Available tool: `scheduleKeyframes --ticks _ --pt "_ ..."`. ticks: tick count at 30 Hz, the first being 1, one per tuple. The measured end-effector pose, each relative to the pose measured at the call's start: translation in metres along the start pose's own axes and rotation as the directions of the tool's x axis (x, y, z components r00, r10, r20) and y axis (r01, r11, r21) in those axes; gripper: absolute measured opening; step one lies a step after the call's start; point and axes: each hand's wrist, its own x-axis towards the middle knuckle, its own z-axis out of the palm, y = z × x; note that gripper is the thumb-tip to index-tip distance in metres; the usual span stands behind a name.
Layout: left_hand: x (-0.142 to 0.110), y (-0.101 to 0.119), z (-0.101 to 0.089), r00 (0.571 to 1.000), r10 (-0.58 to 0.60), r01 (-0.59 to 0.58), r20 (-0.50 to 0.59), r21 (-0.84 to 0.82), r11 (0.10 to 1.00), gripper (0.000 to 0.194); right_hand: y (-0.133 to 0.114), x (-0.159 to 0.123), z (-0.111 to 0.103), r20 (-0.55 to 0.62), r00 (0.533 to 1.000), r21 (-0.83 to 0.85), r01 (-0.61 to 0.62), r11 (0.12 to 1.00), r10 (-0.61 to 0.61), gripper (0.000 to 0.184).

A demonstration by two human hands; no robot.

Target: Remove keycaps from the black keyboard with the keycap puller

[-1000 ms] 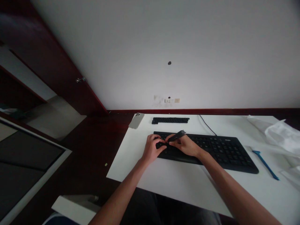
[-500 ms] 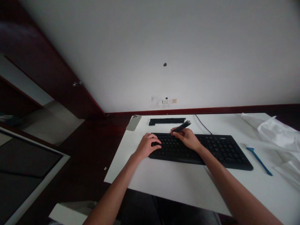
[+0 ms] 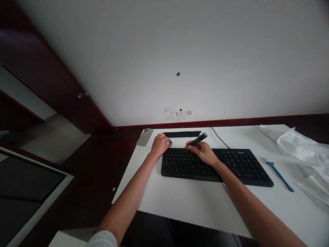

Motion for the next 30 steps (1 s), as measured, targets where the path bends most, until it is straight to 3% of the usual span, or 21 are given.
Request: scheduleKeyframes --ticks 10,15,22,30 --pt "0.006 0.001 0.002 1.000 -0.011 0.011 -0.002 0.086 0.996 0.016 -0.001 0.000 0.000 0.037 0.999 0.015 -0.005 1.000 0.004 0.035" --pt "0.008 0.001 0.002 1.000 0.020 -0.020 0.005 0.091 0.996 0.009 0.000 0.000 -0.001 0.046 0.999 0.022 -0.004 1.000 0.003 0.035" --pt "0.014 -0.003 0.007 0.999 -0.022 0.027 -0.042 0.127 0.992 0.005 -0.001 0.000 -0.002 0.060 0.998 -0.001 -0.013 1.000 0.013 0.034" --pt "0.012 0.002 0.004 0.995 -0.045 0.056 -0.090 0.130 0.990 0.029 0.000 0.000 -0.002 0.059 0.998 0.005 -0.020 1.000 0.019 0.034"
